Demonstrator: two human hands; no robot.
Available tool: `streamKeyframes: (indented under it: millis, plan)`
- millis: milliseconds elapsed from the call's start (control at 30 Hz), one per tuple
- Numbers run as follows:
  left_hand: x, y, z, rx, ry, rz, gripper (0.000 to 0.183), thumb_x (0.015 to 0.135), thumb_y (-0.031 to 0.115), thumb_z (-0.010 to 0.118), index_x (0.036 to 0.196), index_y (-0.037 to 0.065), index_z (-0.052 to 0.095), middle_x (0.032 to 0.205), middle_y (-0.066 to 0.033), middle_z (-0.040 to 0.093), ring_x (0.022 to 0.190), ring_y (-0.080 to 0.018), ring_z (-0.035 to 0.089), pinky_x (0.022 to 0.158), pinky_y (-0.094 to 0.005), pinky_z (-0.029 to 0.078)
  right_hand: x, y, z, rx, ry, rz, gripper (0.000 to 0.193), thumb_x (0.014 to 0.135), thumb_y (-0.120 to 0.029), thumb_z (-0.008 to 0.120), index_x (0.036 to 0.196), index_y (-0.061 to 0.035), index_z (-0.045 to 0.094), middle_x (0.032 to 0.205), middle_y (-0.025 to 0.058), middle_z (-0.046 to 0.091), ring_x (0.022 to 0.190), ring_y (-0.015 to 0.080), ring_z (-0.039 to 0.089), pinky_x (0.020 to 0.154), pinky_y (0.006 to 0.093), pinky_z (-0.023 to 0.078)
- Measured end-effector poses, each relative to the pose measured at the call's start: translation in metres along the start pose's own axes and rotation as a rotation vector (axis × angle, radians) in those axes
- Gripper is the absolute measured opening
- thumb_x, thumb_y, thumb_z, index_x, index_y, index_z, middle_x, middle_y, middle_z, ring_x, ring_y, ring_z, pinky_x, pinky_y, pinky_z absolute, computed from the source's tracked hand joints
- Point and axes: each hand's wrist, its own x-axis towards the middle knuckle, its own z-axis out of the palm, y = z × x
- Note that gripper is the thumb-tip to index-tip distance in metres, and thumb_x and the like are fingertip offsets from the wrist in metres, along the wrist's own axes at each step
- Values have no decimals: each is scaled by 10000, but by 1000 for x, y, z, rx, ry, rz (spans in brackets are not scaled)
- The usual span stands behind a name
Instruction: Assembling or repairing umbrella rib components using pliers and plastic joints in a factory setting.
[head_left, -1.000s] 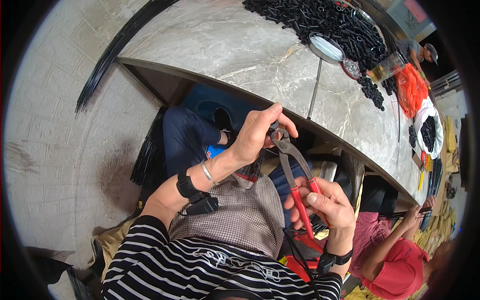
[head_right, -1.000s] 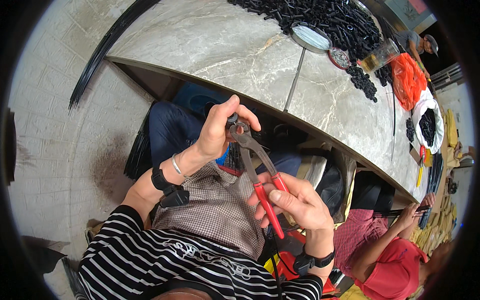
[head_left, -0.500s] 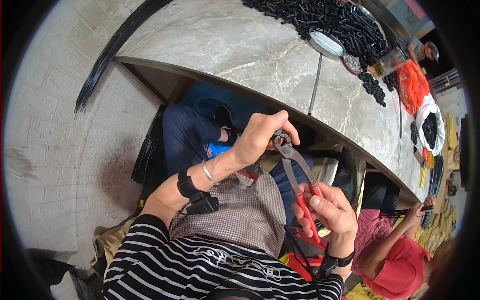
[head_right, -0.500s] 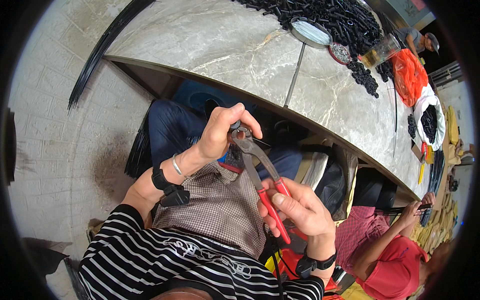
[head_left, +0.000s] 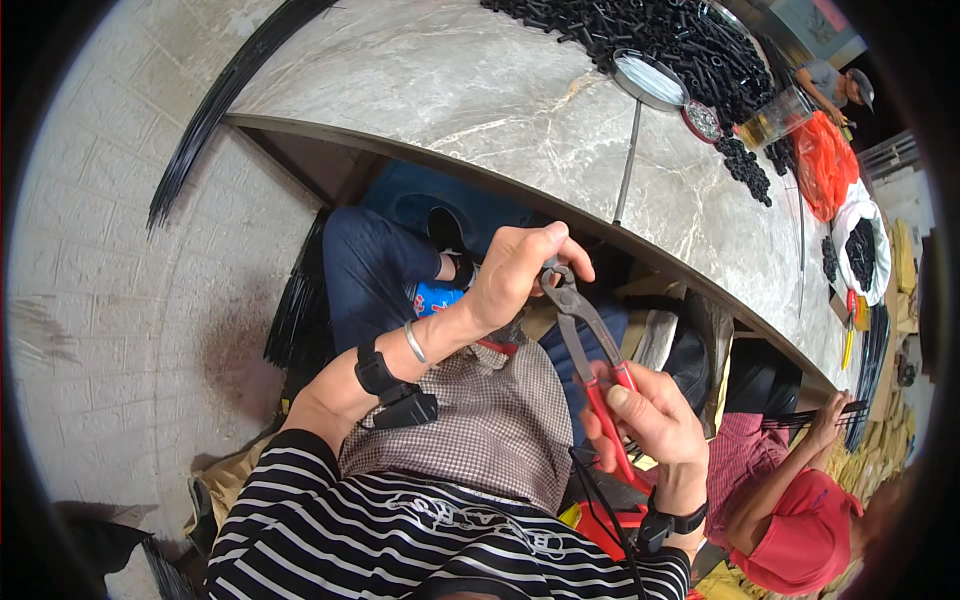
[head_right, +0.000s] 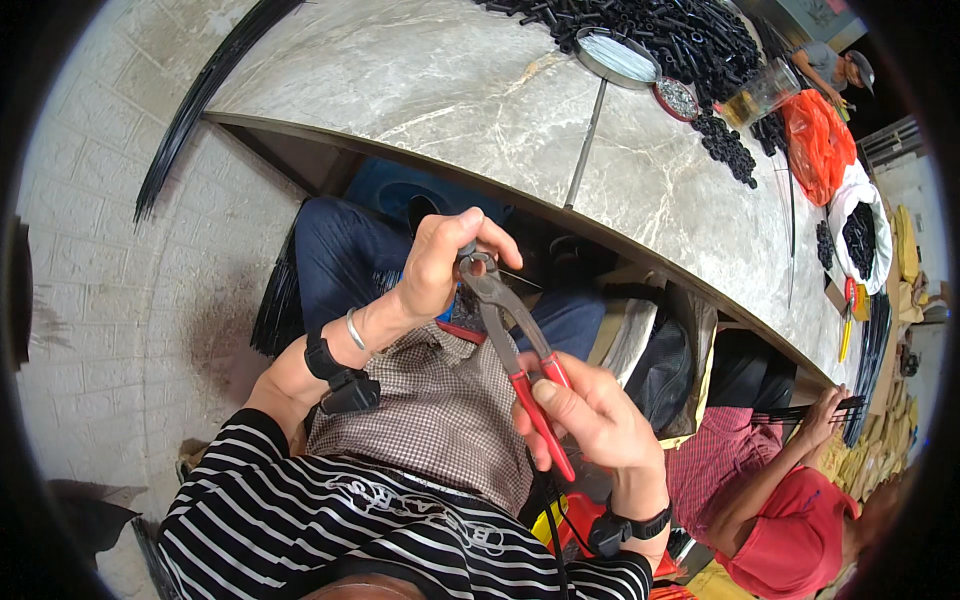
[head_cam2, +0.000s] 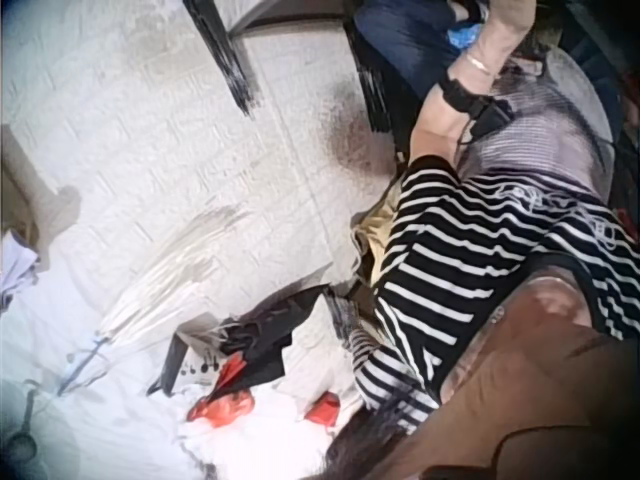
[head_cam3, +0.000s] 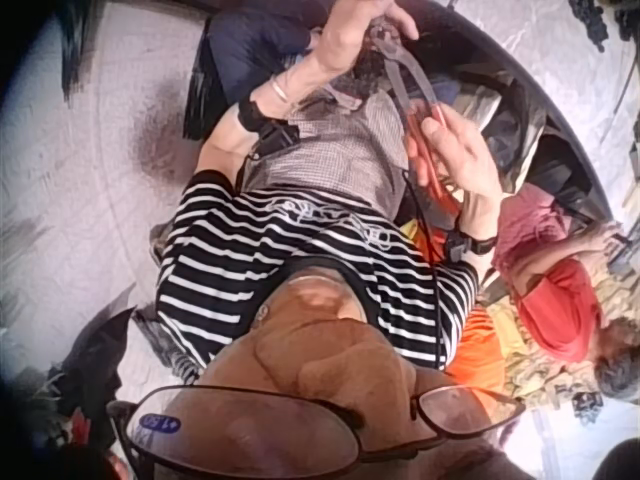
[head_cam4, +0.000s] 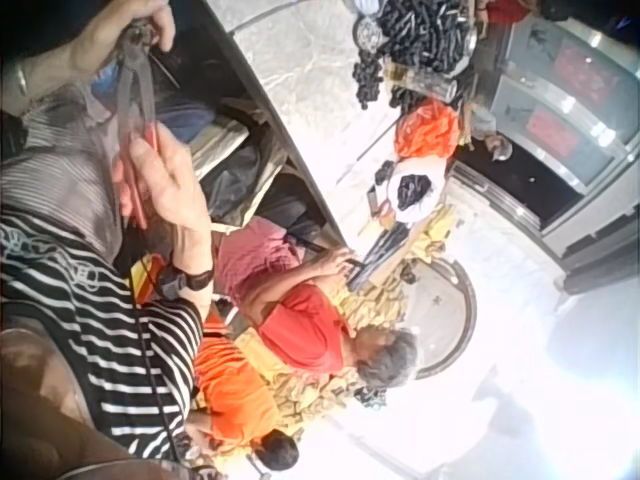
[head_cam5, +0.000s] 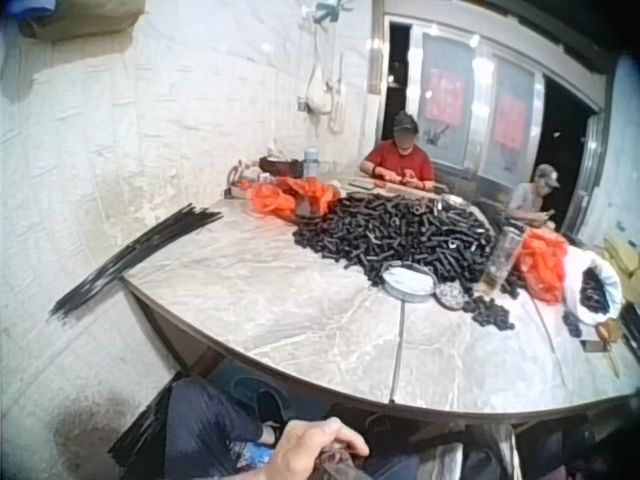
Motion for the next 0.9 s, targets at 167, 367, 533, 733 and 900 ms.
streamKeyframes:
  millis: [167,367,533,733,900]
  plan:
    - [3,-1,-4,-87,35,20,574,926,384,342,793,-59,681,493,13,477,495,-65,419,500,-236,312,8,9,2,28,14,-149,439,974,-196,464,1309,74,379,961,198,631,645,217,648,596,303,547]
    - [-2,-4,-11,-71,28,-5,583,932,392,329,818,-61,679,513,6,500,490,-60,427,488,-228,318,5,3,1,-9,20,-59,380,979,-189,455,1252,75,442,909,156,607,533,125,546,438,230,443]
    - [-1,5,-5,-18,4,-44,586,930,396,318,821,-51,681,573,-25,569,524,-59,469,493,-217,347,0,0,-3,-5,13,-95,368,981,-187,450,1240,75,447,866,130,594,520,106,525,427,221,432]
    - [0,6,-5,50,19,-5,584,926,388,303,769,-29,681,607,-45,594,545,-70,485,503,-211,358,5,-8,1,-69,25,-37,303,986,-165,418,1181,63,469,805,85,555,485,83,490,406,214,400]
    - [1,9,-1,-2,-29,34,555,953,366,317,743,-6,671,620,-23,556,542,-75,436,494,-234,328,2,-10,12,-230,128,40,194,988,-162,411,938,8,492,638,8,504,447,65,460,396,231,376]
